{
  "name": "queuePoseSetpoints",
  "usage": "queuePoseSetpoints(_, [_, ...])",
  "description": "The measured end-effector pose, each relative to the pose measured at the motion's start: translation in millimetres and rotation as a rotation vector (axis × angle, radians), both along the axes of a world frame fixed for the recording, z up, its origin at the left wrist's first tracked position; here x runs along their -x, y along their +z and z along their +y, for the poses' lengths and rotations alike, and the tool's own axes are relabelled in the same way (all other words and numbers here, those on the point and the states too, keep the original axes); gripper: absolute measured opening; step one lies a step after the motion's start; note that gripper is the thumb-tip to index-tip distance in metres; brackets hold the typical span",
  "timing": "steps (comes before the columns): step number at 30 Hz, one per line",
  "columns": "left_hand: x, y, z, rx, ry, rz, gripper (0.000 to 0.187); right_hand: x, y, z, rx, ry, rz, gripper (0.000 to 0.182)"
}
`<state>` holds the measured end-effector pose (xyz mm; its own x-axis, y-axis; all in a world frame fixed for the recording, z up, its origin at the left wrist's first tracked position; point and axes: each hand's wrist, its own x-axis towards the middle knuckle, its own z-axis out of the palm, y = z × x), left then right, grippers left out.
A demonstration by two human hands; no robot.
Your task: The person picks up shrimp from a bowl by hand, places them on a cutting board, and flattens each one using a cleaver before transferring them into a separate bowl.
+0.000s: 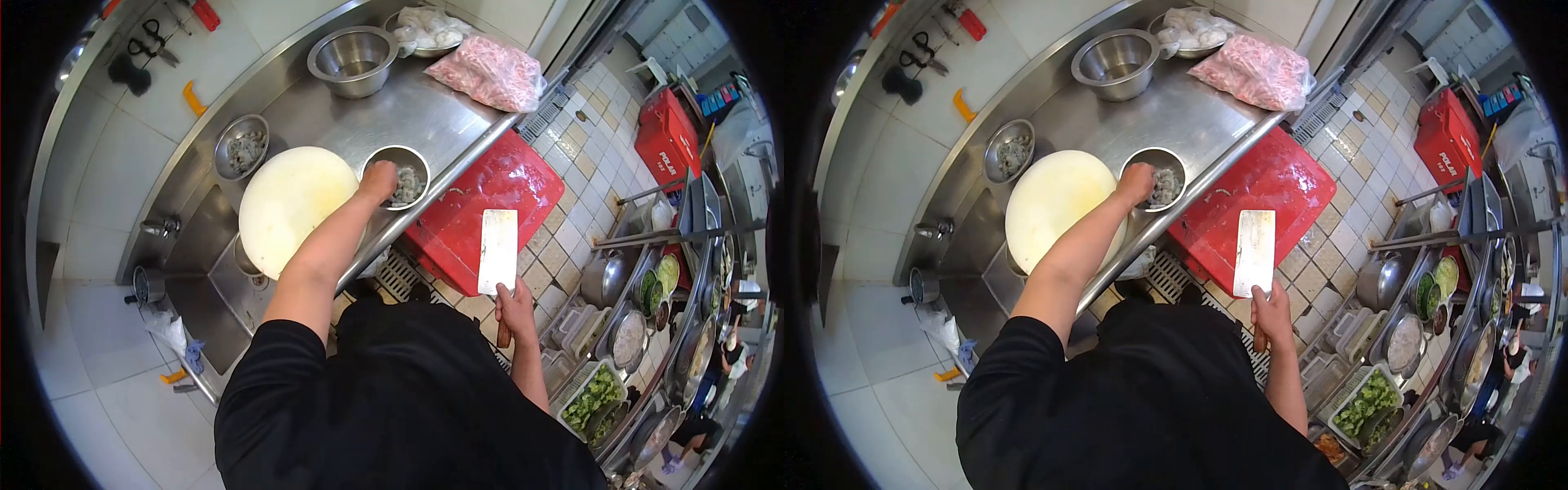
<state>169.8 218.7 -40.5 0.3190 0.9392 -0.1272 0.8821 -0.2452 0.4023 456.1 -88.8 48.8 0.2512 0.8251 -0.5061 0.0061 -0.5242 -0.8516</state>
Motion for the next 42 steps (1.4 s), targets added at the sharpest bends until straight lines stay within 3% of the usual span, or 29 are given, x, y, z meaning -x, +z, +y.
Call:
queuePoseSetpoints(1, [3,14,-8,0.004,0.015,0.005,0.020,-1,-1,4,0.006,0.027,0.006,0.013])
queuePoseSetpoints(4, [29,43,-45,-0.262,0.090,-0.319,0.024,2,-5,23,-0.049,0.117,0.031,0.013])
queuePoseSetpoints(8, [90,67,-111,-0.221,0.310,-0.283,0.024,19,-5,58,-0.068,0.331,0.075,0.017])
queuePoseSetpoints(10, [115,70,-142,-0.140,0.459,-0.099,0.023,36,-4,78,-0.046,0.431,0.124,0.019])
queuePoseSetpoints(15, [133,50,-195,-0.102,0.446,0.012,0.021,94,-19,117,0.014,0.752,0.214,0.022])
queuePoseSetpoints(18, [128,54,-214,-0.062,0.482,-0.087,0.024,125,-34,131,0.072,0.876,0.289,0.021])
queuePoseSetpoints(21, [131,51,-218,-0.066,0.626,-0.275,0.021,148,-51,135,0.097,0.914,0.312,0.019])
queuePoseSetpoints(24, [145,45,-212,-0.158,0.493,-0.372,0.017,159,-60,133,0.096,0.905,0.324,0.018])
queuePoseSetpoints(30, [155,42,-202,-0.163,0.233,-0.303,0.017,171,-57,128,0.104,0.901,0.307,0.018])
queuePoseSetpoints(42, [146,36,-212,-0.238,0.325,-0.294,0.016,187,-62,130,0.083,0.873,0.277,0.019])
